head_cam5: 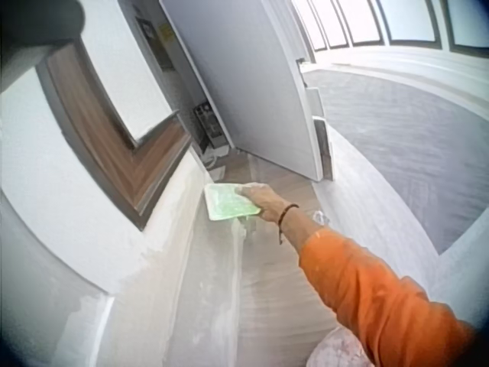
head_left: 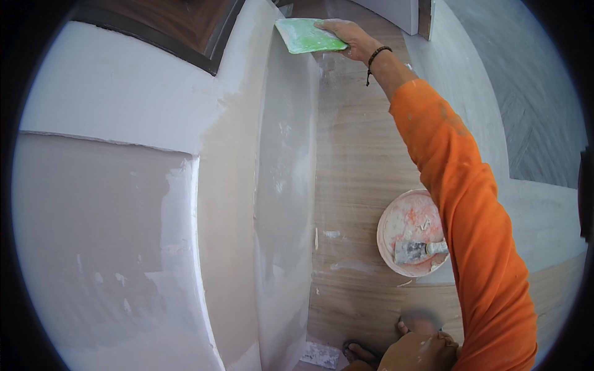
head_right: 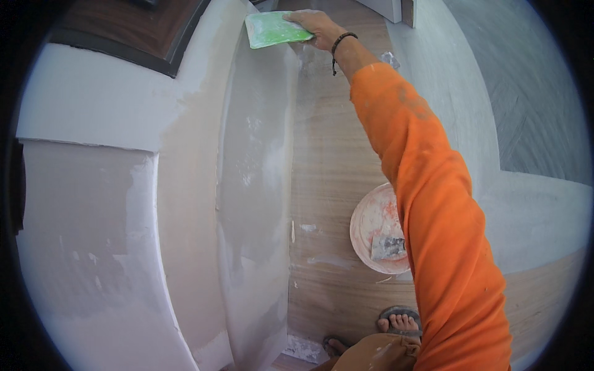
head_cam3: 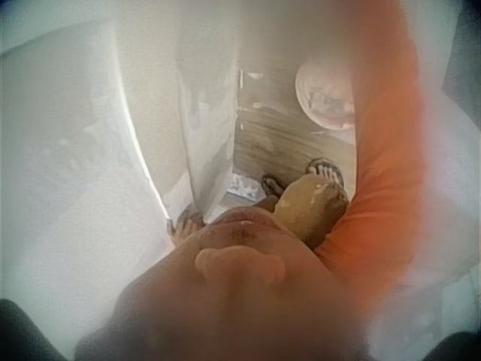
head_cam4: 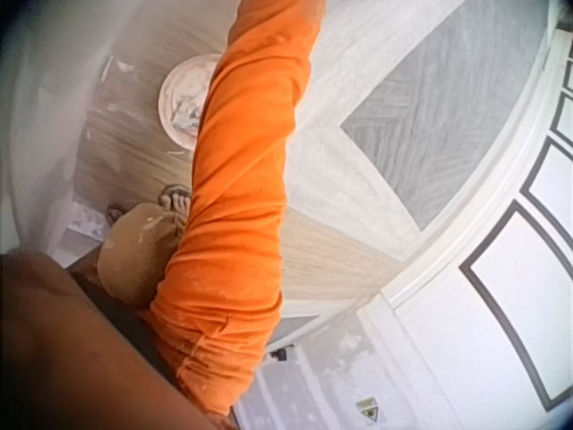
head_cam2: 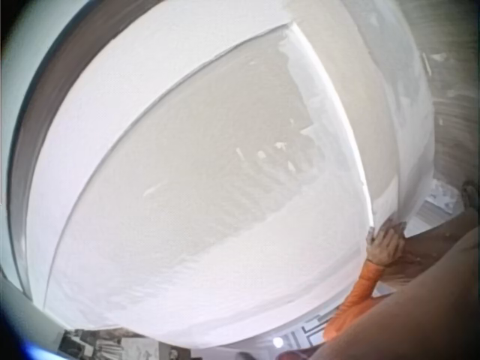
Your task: The person applies white wall filler to a curved wall section using a green plastic trowel and a metal putty knife. They repeatedly scoop filler from a pink bucket, spread it along the wall, and smooth the surface while sitting on the floor.
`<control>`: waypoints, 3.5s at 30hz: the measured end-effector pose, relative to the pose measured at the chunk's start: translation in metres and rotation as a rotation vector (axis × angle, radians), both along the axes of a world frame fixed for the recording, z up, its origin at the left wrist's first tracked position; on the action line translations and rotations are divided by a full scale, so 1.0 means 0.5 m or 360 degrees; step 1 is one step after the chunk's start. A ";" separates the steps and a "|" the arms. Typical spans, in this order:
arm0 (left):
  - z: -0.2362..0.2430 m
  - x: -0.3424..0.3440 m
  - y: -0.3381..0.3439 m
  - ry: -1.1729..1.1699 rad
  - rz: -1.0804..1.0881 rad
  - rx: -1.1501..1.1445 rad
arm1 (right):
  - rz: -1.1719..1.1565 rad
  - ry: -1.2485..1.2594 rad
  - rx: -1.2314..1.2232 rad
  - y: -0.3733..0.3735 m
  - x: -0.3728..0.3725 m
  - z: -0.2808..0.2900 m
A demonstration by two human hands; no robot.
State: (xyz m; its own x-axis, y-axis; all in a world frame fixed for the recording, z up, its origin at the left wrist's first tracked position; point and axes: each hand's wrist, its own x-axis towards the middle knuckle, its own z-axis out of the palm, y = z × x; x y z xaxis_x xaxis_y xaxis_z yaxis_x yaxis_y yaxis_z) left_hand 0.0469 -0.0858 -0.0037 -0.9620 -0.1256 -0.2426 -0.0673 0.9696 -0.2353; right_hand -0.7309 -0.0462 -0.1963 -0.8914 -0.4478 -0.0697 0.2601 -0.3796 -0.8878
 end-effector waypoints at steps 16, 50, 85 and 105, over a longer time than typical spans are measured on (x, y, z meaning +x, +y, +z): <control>0.022 -0.019 0.010 -0.0034 -0.0059 -0.0056 | 0.0127 -0.0155 -0.0165 0.017 0.124 -0.007; 0.082 -0.091 0.030 -0.0107 0.0032 -0.0007 | 0.0343 -0.0505 -0.0395 0.086 0.547 -0.029; 0.023 -0.050 0.039 0.0153 0.0112 0.0172 | 0.0425 -0.0246 -0.0068 0.145 0.833 0.015; 0.031 -0.057 0.038 0.0242 0.0051 0.0239 | 0.0483 -0.0150 0.0015 0.170 1.017 -0.001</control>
